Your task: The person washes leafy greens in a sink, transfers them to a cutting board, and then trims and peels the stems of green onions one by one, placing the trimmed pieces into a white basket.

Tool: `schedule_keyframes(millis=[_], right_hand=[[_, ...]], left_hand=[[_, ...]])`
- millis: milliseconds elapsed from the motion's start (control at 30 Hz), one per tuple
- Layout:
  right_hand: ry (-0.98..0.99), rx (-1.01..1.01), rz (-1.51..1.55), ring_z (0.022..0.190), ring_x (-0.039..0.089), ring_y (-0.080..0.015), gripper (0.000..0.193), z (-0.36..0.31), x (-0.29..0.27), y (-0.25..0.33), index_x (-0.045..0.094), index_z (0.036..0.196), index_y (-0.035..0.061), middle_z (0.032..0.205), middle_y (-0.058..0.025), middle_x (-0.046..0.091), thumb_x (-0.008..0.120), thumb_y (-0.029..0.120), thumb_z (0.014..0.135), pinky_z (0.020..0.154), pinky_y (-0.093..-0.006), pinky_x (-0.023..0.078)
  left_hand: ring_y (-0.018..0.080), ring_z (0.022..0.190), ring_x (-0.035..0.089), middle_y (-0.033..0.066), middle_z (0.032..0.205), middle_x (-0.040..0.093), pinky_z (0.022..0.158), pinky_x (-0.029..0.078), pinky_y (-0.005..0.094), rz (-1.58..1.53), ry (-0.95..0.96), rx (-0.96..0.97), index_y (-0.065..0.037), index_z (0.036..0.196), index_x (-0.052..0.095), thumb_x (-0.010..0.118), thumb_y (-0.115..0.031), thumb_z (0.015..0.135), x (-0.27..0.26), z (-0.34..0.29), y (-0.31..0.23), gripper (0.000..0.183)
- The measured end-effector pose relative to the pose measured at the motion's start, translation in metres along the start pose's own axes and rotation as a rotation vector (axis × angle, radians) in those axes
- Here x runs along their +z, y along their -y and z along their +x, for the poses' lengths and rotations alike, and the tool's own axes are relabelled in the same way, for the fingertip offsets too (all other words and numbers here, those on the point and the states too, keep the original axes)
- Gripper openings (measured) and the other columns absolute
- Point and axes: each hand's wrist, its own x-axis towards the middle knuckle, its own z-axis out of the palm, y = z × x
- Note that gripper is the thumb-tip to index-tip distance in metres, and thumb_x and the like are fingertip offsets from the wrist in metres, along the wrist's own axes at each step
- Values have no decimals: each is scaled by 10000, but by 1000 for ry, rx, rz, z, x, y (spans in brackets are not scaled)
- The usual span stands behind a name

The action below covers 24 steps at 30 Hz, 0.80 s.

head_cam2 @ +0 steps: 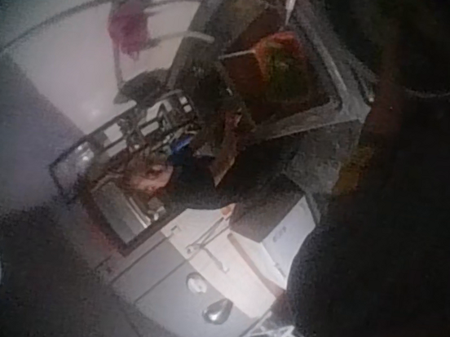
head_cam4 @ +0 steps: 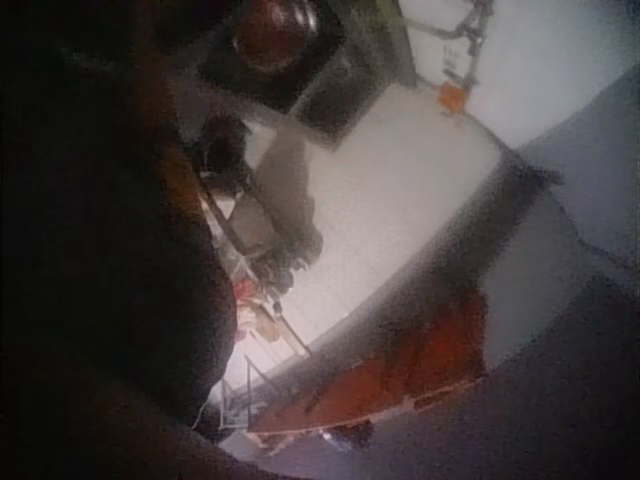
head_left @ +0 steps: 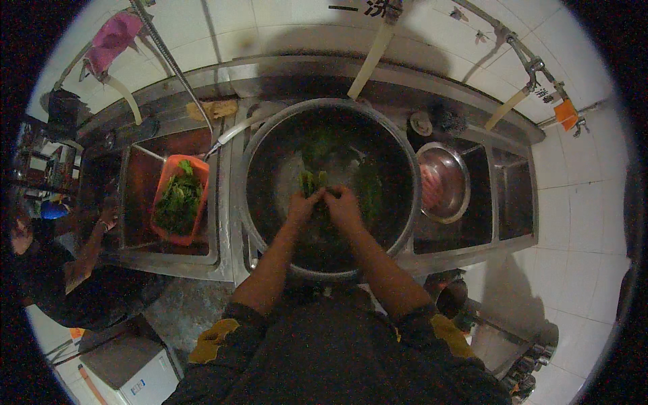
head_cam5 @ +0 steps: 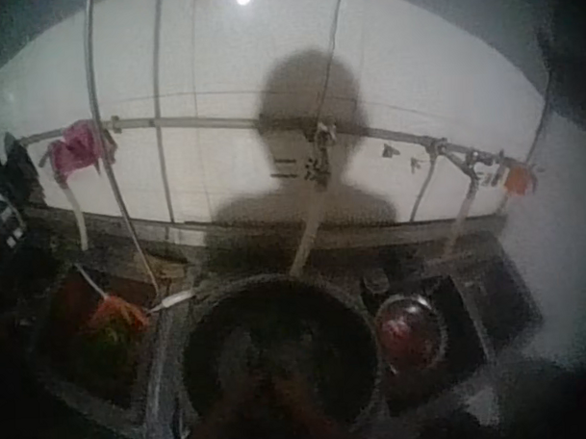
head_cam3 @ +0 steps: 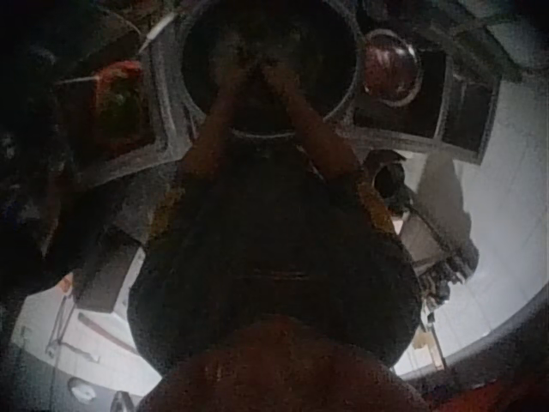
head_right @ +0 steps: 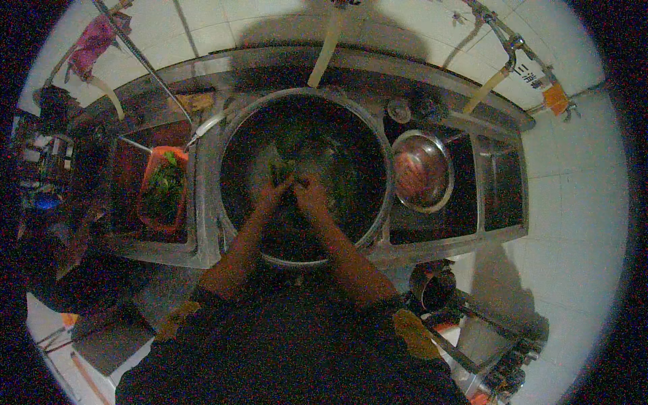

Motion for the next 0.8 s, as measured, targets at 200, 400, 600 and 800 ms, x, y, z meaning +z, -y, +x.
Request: schedule_keyframes(millis=[200, 400, 600, 800], right_hand=[[-115, -426, -180, 1004, 601, -295, 543, 6, 8, 2, 498, 1302, 15, 1086, -161, 627, 663, 216, 825, 894, -383, 471], [251, -107, 177, 1062, 569, -239, 511, 41, -6, -27, 552, 1205, -14, 1147, -117, 617, 646, 24, 704, 905, -368, 472], [106, -72, 464, 929, 593, -195, 330, 83, -8, -91, 576, 1152, 5, 1042, -99, 633, 616, 210, 897, 796, -335, 497], [108, -56, 643, 903, 587, -183, 356, 96, -9, -126, 575, 1152, -4, 1052, -106, 627, 614, 213, 873, 758, -319, 491]], left_hand=[[208, 839, 624, 89, 983, 658, 727, 519, 337, 362, 2, 35, -11, 1135, 614, 755, -302, 788, -10, -2, 13, 474], [265, 1073, 561, 124, 1197, 589, 919, 458, 383, 207, 55, 176, -38, 1292, 514, 744, -380, 791, 1, 21, 70, 648], [316, 1040, 613, 176, 1127, 644, 882, 476, 413, 513, 183, 389, -102, 1219, 590, 676, -432, 761, 51, 44, 115, 571], [318, 1005, 619, 177, 1086, 652, 883, 477, 420, 316, 42, 239, -76, 1187, 595, 697, -341, 737, 45, 7, 66, 532]])
